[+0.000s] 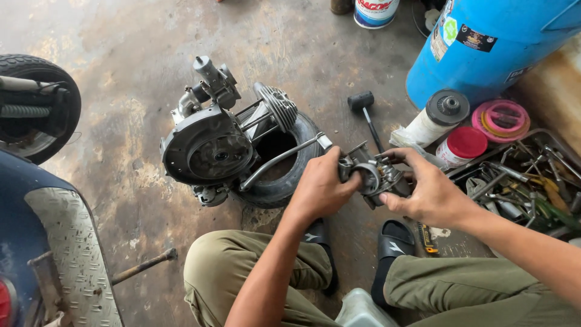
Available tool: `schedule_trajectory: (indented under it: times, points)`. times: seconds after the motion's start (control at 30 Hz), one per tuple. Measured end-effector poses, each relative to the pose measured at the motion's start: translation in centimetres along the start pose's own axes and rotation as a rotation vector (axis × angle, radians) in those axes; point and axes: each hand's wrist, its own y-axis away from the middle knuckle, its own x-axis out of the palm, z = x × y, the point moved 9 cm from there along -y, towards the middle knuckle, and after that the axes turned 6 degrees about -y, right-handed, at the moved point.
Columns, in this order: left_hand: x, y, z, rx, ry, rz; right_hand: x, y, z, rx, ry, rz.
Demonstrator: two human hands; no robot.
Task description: The person sits on the workshop floor next to a disassembled motorcycle engine and works on a carburetor. They turn the carburetor over in their hands, use a socket driver to loosen and tighten its parts, separate a small metal fitting from it, and continue driving fasteners on the carburetor body.
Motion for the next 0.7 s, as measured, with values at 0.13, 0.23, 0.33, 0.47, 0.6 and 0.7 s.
schedule_trajectory:
  times: [0.13, 0.23, 0.33, 0.47, 0.6, 0.7]
  points:
    - [-1.1, -0.2, 2.1, -0.045, 0.103, -0.02, -1.1, -0.4, 0.9, -0.031, 0.06, -0.01]
    - [-3.1, -0.6, 2.5, -0.095, 0.196, -0.114, -2.9, -1.4, 0.6, 0.004, 0.097, -0.035]
    - [-1.7, -1.1, 3.1, -0.026, 0.244, -0.205, -2.9, -1.5, 2.3, -0.132, 0.274, 0.039]
    - [0.8, -2.3, 3.9, -0.026, 0.172, -0.197, -4.8, -1.5, 3.6, -0.108, 0.327, -0.037]
    - [2.0, -2.9, 4.6, -0.014, 0.139, -0.239, -6.5, -1.3, 5.5, -0.213, 0.344, -0.055]
    - [3.5, -4.0, 6.6, -0.113, 0.243, -0.223, -7.8, -0.2, 7.3, -0.178, 0.292, -0.152]
